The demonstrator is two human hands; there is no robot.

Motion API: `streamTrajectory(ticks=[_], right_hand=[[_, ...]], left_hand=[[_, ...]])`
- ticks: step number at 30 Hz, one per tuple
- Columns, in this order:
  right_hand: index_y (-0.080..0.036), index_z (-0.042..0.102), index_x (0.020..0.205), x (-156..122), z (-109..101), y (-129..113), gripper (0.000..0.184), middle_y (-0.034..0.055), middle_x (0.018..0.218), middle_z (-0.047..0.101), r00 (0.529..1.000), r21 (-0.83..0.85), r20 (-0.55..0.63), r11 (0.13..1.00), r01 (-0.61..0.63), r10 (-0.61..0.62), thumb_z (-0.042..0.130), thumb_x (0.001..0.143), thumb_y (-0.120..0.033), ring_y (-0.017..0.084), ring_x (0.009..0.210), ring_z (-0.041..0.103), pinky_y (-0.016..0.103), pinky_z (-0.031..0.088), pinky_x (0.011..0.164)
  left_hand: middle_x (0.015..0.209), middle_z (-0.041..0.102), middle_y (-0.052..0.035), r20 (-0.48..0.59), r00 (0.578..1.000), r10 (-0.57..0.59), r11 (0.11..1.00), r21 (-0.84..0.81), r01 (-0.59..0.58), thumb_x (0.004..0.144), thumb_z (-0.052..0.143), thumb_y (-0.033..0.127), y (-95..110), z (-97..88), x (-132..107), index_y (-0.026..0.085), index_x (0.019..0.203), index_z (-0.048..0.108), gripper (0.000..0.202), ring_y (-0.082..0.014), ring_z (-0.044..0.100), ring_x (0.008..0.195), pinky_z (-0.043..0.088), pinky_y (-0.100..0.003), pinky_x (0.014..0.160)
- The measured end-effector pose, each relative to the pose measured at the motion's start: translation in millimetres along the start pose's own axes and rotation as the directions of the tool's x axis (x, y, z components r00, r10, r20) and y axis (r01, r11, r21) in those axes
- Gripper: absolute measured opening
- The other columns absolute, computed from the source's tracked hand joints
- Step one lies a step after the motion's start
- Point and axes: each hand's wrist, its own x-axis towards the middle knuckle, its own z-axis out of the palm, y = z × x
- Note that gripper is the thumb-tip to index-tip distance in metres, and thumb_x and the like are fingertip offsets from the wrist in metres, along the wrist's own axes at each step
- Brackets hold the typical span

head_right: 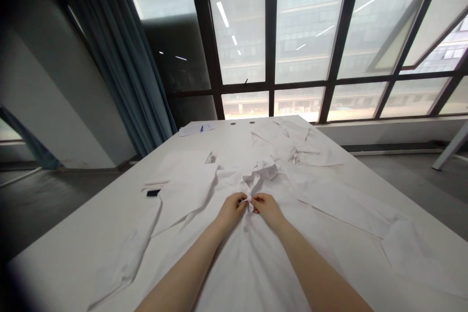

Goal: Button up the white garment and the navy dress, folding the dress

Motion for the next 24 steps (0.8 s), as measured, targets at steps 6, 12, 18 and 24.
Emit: streamTrajectory(ticks=[6,12,18,24], right_hand=[[-0.014,0.056,0.063,1.3,-1.1,1.2,0.022,-0.0047,0.050,0.051,1.000,0.048,-0.015,0.998,-0.027,0.028,0.057,0.061,-0.036,0.007,0.043,0.045,0.021,0.038,0.047],[-0.014,0.056,0.064,-0.9,-1.2,-2.0,0.019,-0.0043,0.050,0.052,1.000,0.030,0.007,0.999,-0.015,0.015,0.054,0.064,-0.033,0.007,0.042,0.047,0.020,0.039,0.046],[-0.016,0.056,0.064,-2.9,2.9,-2.0,0.016,-0.0043,0.049,0.053,0.998,-0.061,-0.056,0.998,-0.001,-0.002,0.054,0.064,-0.031,0.010,0.043,0.051,0.021,0.042,0.046],[-0.016,0.056,0.066,-2.8,5.5,2.0,0.016,-0.0031,0.050,0.055,0.995,-0.091,-0.093,0.995,0.028,-0.036,0.051,0.067,-0.031,0.010,0.044,0.052,0.021,0.043,0.047]], left_hand=[[0.069,0.059,-0.0012,0.035,0.998,0.044,0.991,-0.131,-0.039,0.073,0.038,0.015,1.1,0.7,2.9,0.016,0.074,0.059,0.020,-0.0131,0.052,0.067,0.038,-0.022,0.063],[0.073,0.060,-0.0024,0.056,0.998,0.043,0.989,-0.143,-0.035,0.074,0.039,0.017,-1.8,-0.2,1.8,0.017,0.078,0.059,0.021,-0.0140,0.053,0.069,0.039,-0.023,0.065],[0.080,0.062,-0.0040,0.042,0.997,0.058,0.991,-0.122,-0.052,0.074,0.040,0.017,-1.5,-0.5,0.7,0.018,0.085,0.061,0.023,-0.0151,0.053,0.073,0.040,-0.025,0.068],[0.073,0.062,-0.0037,0.074,0.995,0.060,0.997,-0.060,-0.056,0.077,0.041,0.026,7.3,-4.3,1.1,0.018,0.081,0.063,0.023,-0.0146,0.053,0.068,0.038,-0.023,0.064]])
